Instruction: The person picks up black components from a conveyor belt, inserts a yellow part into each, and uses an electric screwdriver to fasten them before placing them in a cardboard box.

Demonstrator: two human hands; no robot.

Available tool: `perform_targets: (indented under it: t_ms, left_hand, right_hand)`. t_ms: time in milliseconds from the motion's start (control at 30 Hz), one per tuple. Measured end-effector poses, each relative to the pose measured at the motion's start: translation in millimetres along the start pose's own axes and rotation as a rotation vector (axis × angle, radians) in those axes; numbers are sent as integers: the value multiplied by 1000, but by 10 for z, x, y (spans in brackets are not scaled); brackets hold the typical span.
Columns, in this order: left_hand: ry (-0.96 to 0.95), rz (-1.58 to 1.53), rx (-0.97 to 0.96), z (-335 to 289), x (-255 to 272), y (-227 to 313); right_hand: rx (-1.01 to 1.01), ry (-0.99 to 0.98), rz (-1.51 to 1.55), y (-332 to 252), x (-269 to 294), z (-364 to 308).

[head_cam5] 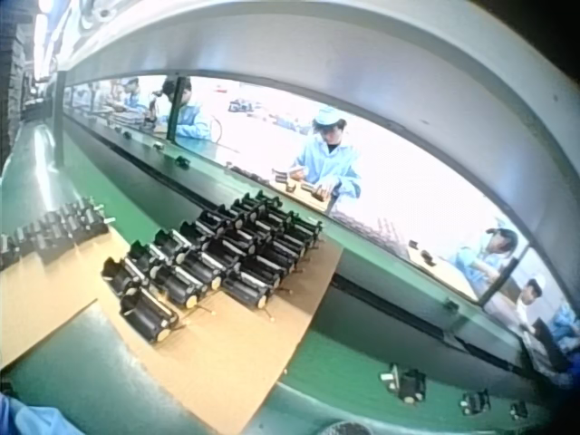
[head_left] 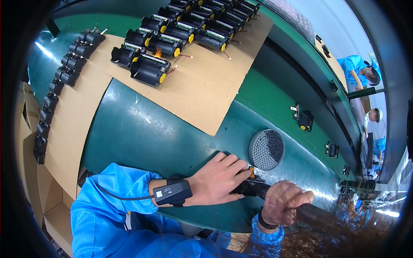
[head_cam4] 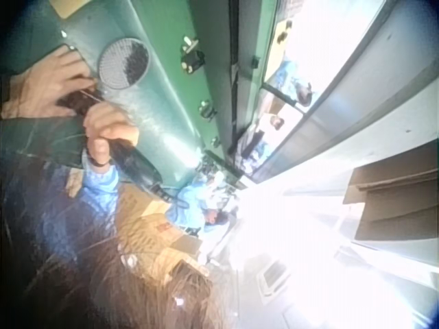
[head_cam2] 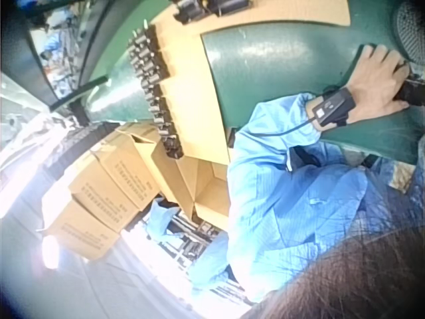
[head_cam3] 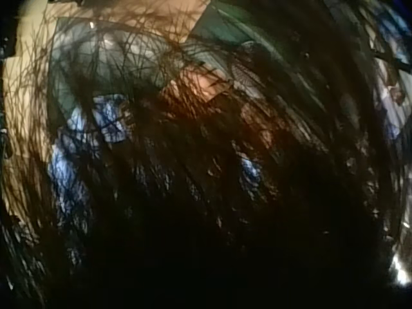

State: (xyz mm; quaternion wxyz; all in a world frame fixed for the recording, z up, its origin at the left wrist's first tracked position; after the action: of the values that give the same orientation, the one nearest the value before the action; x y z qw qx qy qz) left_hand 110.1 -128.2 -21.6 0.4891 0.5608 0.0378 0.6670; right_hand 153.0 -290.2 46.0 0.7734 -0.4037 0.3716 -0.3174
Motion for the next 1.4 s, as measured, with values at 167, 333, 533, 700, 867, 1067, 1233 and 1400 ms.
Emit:
perform_targets:
  t_ms: [167,333,533,700,867,1067,1233,1400]
  left_hand:
    - [2,0,1,2,-3,3]
    - [0,-4,2,-4,-1,3]
    - [8,5,-3,-9,-5,4]
    - [23,7,-10,-5,-4,-5]
    - [22,-2,-8,1,0,-5]
    - [4,-5,4,3,-19,-8]
    - [11,-3,13,-23,10,37]
    - [9,2,20,-10,-28,40]
  right_hand:
    - [-53,82,-31,4,64,-52]
    - [-22,-7,25,15,11,15]
    - [-15,-31,22,22,14,16]
    - [-45,31,-20,13,-7,-1]
    - [-108,84,-45,24,-14,-2]
    - [-93,75,-12,101,71,-21]
    - [-96,46,-33,80,16,-26]
    - [-159,93,-94,39,-14,-21]
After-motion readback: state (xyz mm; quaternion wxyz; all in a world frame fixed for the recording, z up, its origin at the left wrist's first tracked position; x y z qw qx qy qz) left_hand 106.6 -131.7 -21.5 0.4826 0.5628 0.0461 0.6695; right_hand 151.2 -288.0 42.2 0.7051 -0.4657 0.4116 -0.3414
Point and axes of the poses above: each hand's wrist, its own z-axis towards the middle knuckle, its own x-axis out of the back of the hand, y = z × x, the point moved 3 cm from there along z, towards the middle knuckle, and after that the axes turned 10 degrees about -x, right-handed, at the moved point
